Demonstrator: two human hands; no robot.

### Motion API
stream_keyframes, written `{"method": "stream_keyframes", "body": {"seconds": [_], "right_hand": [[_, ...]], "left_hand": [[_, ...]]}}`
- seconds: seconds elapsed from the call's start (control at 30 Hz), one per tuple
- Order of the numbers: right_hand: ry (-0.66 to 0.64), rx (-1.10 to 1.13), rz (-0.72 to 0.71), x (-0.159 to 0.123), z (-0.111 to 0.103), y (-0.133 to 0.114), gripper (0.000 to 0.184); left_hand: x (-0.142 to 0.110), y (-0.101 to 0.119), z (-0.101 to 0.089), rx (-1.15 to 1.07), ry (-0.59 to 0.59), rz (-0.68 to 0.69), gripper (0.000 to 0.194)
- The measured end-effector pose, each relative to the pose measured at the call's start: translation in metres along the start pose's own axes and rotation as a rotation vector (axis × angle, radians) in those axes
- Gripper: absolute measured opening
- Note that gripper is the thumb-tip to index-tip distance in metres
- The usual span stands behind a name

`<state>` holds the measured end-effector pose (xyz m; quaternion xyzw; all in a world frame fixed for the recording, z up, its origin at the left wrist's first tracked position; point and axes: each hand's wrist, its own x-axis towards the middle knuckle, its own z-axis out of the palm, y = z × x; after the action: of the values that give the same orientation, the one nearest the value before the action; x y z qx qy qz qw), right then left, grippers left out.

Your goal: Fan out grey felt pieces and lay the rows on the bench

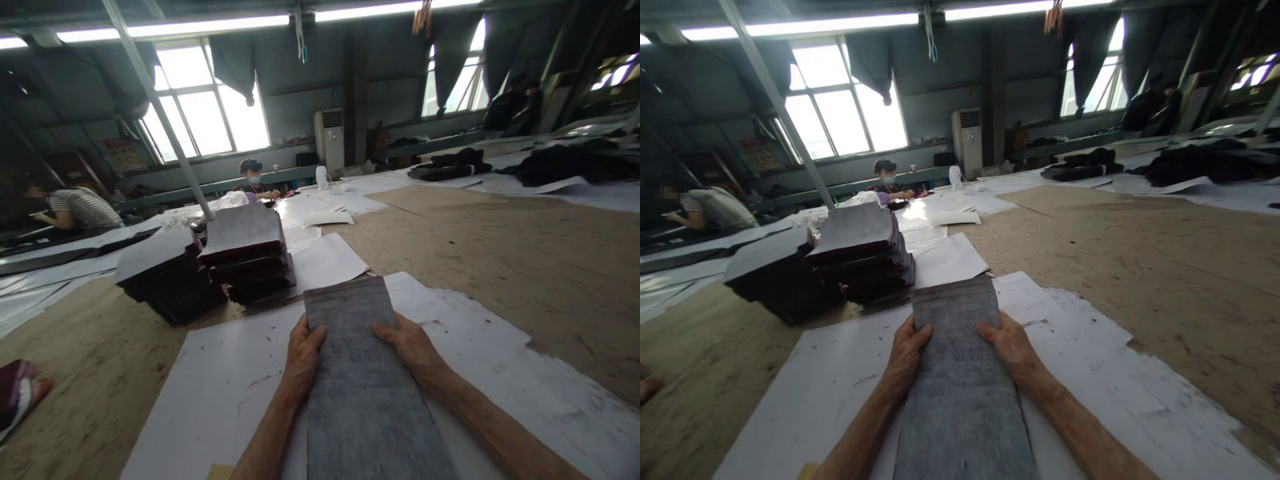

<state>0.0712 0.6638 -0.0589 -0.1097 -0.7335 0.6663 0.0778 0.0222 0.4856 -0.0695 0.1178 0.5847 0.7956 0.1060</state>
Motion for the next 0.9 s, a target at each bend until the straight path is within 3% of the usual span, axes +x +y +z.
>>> {"method": "stream_keyframes", "body": {"seconds": [0.2,0.3,0.43,0.5,0.7,0.9], "right_hand": [[0.024,-0.193,-0.050,0.005,0.000,0.006,0.036],[0.136,-0.361,-0.105,0.009,-0.002,0.012,0.040],[0.276,-0.578,-0.267,0.014,-0.007,0.022,0.054],[0.240,-0.663,-0.345,0.014,-0.009,0.024,0.057],[-0.099,-0.860,-0.403,0.011,-0.013,0.025,0.058],[-0.065,-0.870,-0.324,0.017,-0.021,0.019,0.043]], "left_hand": [[0.005,-0.005,-0.003,0.254,0.079,-0.005,0.030],[0.007,-0.006,-0.007,0.483,0.178,0.016,0.024],[0.006,-0.005,-0.012,0.812,0.291,0.085,0.045],[0.004,-0.006,-0.012,0.939,0.264,0.115,0.053],[-0.005,-0.011,-0.007,1.216,-0.012,0.112,0.056],[-0.004,-0.007,-0.009,1.367,-0.021,0.085,0.054]]}}
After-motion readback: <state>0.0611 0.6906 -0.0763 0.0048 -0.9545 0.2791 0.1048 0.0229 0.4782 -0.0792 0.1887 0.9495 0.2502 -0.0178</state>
